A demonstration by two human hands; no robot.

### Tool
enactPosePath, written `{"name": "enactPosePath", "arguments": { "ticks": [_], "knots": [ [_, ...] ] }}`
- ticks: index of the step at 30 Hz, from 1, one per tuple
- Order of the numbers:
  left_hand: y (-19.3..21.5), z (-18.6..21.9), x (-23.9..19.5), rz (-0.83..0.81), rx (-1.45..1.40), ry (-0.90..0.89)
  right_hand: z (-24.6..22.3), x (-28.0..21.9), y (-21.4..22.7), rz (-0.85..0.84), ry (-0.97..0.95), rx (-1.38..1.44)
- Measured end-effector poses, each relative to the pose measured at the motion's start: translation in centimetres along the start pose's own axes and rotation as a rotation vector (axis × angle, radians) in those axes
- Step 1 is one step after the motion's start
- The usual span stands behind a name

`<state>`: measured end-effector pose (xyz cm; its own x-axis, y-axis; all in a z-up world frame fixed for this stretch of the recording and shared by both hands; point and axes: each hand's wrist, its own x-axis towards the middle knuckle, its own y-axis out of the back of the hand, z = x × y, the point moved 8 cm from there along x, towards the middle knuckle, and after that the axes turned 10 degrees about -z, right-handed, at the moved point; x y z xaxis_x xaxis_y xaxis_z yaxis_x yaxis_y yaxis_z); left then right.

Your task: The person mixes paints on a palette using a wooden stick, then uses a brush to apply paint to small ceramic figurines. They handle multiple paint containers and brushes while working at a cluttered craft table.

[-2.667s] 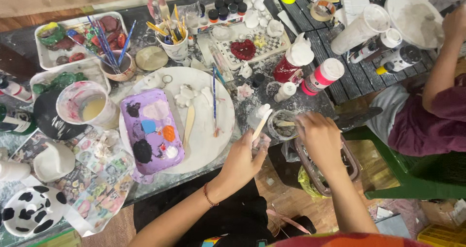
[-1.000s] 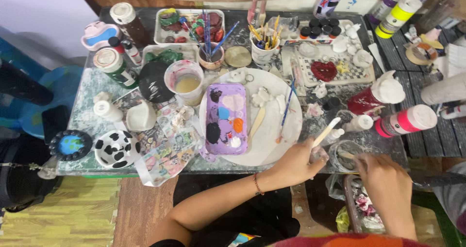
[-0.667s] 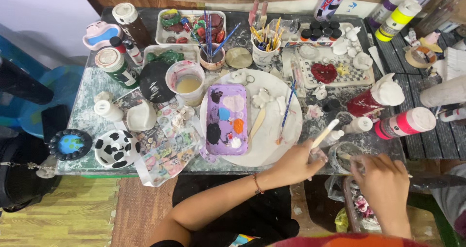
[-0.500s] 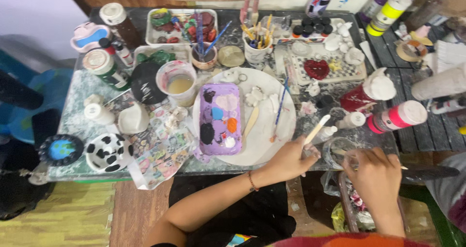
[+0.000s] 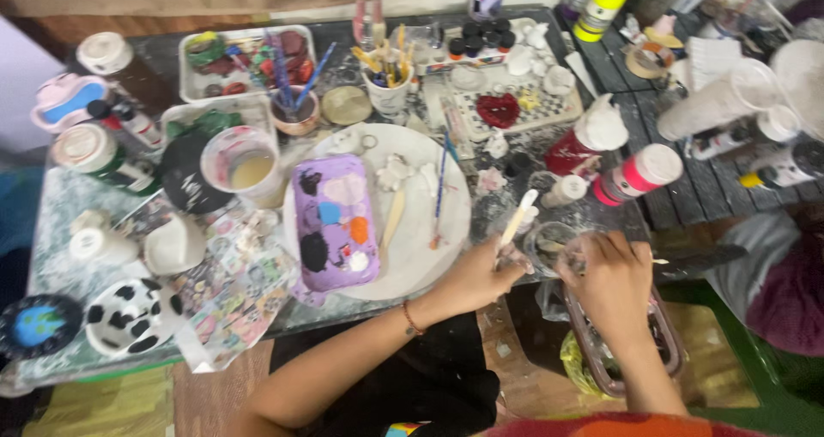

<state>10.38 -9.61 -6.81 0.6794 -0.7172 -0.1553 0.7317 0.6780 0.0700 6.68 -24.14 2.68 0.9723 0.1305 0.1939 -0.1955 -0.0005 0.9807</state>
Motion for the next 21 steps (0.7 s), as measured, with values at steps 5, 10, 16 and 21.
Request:
{"name": "enactPosePath", "arguments": {
  "ticks": [5,10,16,21],
  "knots": [
    [-0.8,-0.4,1.4,-0.081,-0.108,-0.019,0.0,0.0,0.3,0.02,0.072,0.088],
    [-1.4,-0.2,2.1,-0.121,-0.176,-0.028,0.1,-0.3,-0.2,-0.031,0.098,0.053],
    [-2.2,0.6,2.5,-0.133,-0.144,-0.058,1.0,-0.8,-0.5,0.013,-0.058,0.16],
    [-2.8,1.4,2.6,-0.151,-0.143,-0.097,1.3,-1.1,-1.2,-0.028,-0.121,0.079]
  ]
}}
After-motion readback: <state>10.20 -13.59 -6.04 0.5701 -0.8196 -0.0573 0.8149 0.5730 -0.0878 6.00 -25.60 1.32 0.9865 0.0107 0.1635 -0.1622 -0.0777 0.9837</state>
